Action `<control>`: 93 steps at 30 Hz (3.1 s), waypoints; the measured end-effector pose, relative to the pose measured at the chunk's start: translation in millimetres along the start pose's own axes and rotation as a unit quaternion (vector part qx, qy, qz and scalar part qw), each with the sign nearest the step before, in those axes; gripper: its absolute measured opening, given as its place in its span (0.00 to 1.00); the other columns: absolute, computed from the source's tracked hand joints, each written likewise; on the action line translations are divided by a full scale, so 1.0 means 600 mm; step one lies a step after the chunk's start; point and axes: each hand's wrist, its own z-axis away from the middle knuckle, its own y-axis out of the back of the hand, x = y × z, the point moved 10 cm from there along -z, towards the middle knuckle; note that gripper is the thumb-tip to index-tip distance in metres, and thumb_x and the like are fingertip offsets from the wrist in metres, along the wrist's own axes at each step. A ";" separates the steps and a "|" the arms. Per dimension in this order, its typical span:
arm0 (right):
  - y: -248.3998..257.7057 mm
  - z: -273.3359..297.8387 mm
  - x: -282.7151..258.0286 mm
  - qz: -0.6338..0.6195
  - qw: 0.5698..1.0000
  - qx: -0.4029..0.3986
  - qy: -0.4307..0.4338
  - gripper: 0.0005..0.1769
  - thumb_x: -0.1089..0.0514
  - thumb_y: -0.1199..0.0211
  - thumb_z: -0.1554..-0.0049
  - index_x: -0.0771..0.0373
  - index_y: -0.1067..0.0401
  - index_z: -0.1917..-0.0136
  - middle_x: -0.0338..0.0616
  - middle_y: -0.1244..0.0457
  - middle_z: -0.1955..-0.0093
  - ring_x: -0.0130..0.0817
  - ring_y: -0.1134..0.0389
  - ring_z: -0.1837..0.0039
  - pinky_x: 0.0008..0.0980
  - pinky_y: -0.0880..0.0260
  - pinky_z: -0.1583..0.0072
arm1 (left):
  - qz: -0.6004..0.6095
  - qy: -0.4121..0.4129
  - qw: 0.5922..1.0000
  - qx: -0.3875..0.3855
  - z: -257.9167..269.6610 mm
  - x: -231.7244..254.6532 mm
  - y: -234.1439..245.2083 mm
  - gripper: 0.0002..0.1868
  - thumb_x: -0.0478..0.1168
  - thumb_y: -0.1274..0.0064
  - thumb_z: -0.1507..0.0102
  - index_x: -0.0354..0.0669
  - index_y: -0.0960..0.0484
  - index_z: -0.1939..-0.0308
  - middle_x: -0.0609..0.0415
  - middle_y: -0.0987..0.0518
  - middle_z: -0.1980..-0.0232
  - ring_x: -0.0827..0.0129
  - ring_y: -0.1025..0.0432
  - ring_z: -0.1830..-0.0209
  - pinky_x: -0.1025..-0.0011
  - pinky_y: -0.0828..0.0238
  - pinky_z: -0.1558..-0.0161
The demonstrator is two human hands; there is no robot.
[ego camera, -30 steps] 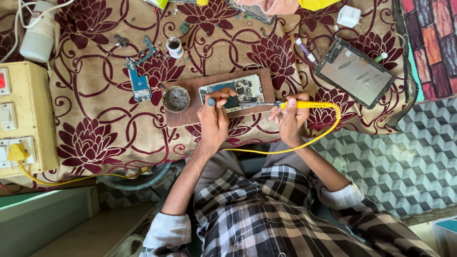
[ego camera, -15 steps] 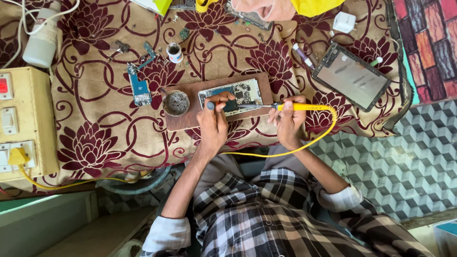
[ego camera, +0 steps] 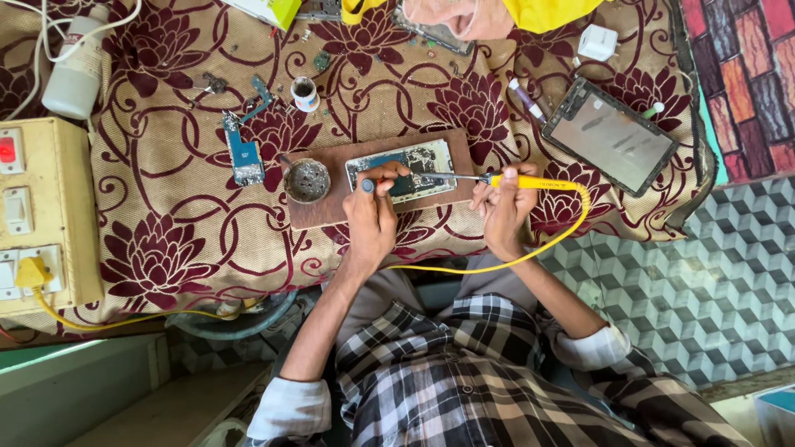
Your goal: The person uses a soldering iron and tweezers to apply solder to joints on a small circuit board. They repeatedly dip the soldering iron tip into a small container, likely for flux or cleaning, and continue soldering different points on the board.
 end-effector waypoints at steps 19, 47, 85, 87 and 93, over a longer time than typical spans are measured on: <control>-0.114 -0.121 -0.101 0.215 0.971 -0.107 -0.005 0.11 0.67 0.46 0.32 0.63 0.44 0.57 0.39 0.41 0.70 0.21 0.39 0.72 0.22 0.41 0.73 | -0.021 0.019 0.999 -0.024 -0.002 0.003 -0.006 0.17 0.16 0.63 0.38 0.32 0.28 0.51 0.44 0.17 0.49 0.62 0.18 0.55 0.71 0.19 0.50; -0.164 -0.154 -0.115 0.315 0.917 -0.233 0.075 0.15 0.64 0.41 0.32 0.63 0.40 0.60 0.38 0.41 0.71 0.22 0.41 0.71 0.23 0.44 0.70 | -0.032 0.019 0.999 -0.030 -0.006 0.015 -0.003 0.17 0.16 0.64 0.39 0.31 0.29 0.51 0.44 0.16 0.49 0.57 0.18 0.54 0.69 0.21 0.49; -0.086 -0.117 -0.046 0.192 0.981 -0.026 -0.030 0.14 0.62 0.43 0.35 0.60 0.40 0.63 0.34 0.43 0.70 0.20 0.43 0.74 0.22 0.44 0.74 | -0.053 -0.036 0.997 0.034 -0.003 0.040 0.004 0.12 0.20 0.64 0.30 0.33 0.29 0.48 0.48 0.16 0.53 0.68 0.22 0.65 0.70 0.25 0.60; -0.065 -0.097 -0.016 0.136 0.986 0.022 -0.094 0.13 0.58 0.43 0.35 0.60 0.41 0.61 0.33 0.45 0.70 0.20 0.44 0.74 0.21 0.47 0.75 | -0.046 -0.035 0.997 0.047 -0.003 0.041 0.010 0.11 0.21 0.64 0.29 0.33 0.29 0.47 0.49 0.16 0.53 0.70 0.24 0.66 0.71 0.26 0.61; 0.005 -0.058 0.062 -0.057 0.971 0.114 -0.203 0.10 0.53 0.43 0.36 0.60 0.38 0.53 0.32 0.44 0.66 0.20 0.47 0.73 0.22 0.51 0.74 | 0.067 0.117 0.988 0.071 -0.003 -0.005 0.021 0.10 0.34 0.64 0.24 0.35 0.26 0.52 0.52 0.17 0.62 0.78 0.40 0.77 0.75 0.43 0.74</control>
